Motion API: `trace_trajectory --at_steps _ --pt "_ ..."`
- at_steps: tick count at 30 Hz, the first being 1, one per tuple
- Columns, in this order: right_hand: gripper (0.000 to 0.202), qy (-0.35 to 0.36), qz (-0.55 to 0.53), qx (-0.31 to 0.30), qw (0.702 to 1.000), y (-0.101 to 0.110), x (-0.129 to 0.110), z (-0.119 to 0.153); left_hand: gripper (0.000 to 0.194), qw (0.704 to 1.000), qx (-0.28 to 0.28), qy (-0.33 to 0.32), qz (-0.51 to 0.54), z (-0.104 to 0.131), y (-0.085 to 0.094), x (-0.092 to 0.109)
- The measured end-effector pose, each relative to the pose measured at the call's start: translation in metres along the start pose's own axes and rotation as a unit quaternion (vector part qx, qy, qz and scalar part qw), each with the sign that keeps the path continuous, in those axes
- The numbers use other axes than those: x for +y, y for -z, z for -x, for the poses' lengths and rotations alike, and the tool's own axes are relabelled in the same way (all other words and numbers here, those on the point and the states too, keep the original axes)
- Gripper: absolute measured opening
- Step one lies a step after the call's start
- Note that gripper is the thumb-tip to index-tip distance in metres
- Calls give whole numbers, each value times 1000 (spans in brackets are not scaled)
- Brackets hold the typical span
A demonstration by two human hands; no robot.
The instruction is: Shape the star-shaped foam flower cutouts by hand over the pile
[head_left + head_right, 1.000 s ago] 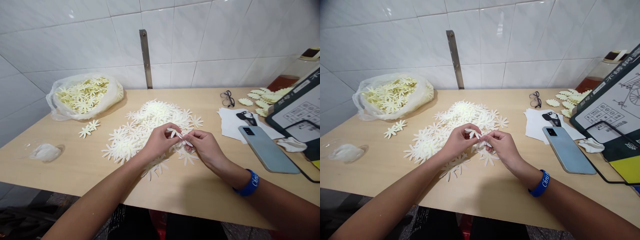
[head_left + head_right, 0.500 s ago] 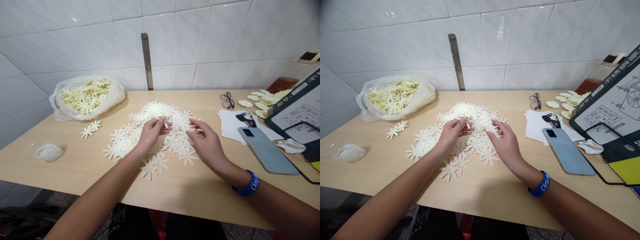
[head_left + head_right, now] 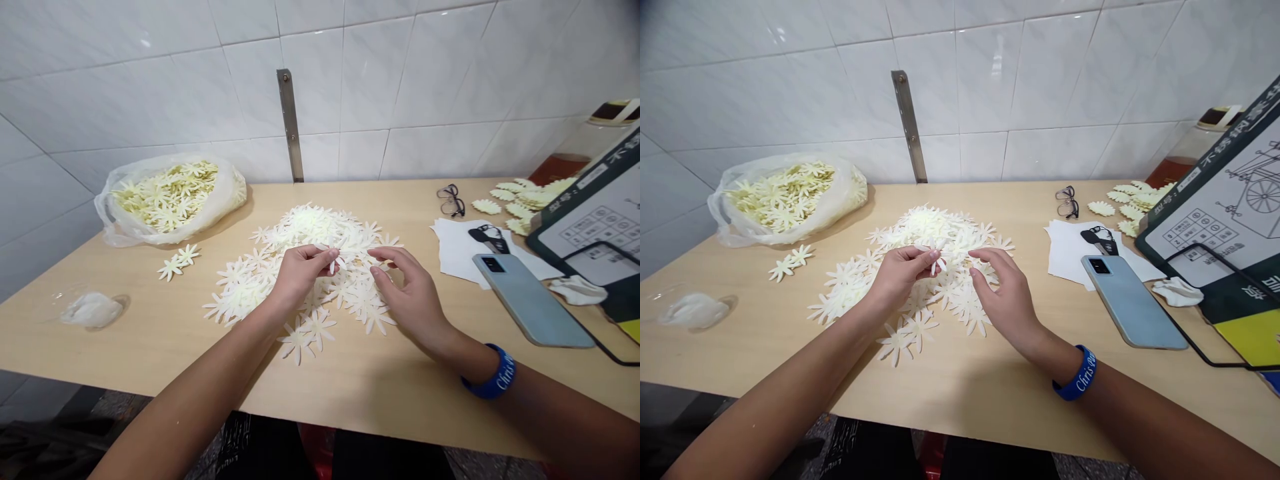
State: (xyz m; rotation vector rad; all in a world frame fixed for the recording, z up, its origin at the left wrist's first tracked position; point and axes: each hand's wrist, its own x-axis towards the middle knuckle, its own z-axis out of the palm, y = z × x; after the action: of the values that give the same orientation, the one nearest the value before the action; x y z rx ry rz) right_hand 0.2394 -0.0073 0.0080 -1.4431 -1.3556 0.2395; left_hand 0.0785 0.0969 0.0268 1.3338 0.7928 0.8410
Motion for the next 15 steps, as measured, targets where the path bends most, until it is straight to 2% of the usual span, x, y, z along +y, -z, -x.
trace_trajectory --at_steps 8,15 --pt "13 -20 -38 -29 999 -3 1 4 33 998 -26 50 2 2 -2 -2" --pt "13 -30 -48 -20 998 -4 4 4 27 997 -73 19 -8 1 -4 -4"
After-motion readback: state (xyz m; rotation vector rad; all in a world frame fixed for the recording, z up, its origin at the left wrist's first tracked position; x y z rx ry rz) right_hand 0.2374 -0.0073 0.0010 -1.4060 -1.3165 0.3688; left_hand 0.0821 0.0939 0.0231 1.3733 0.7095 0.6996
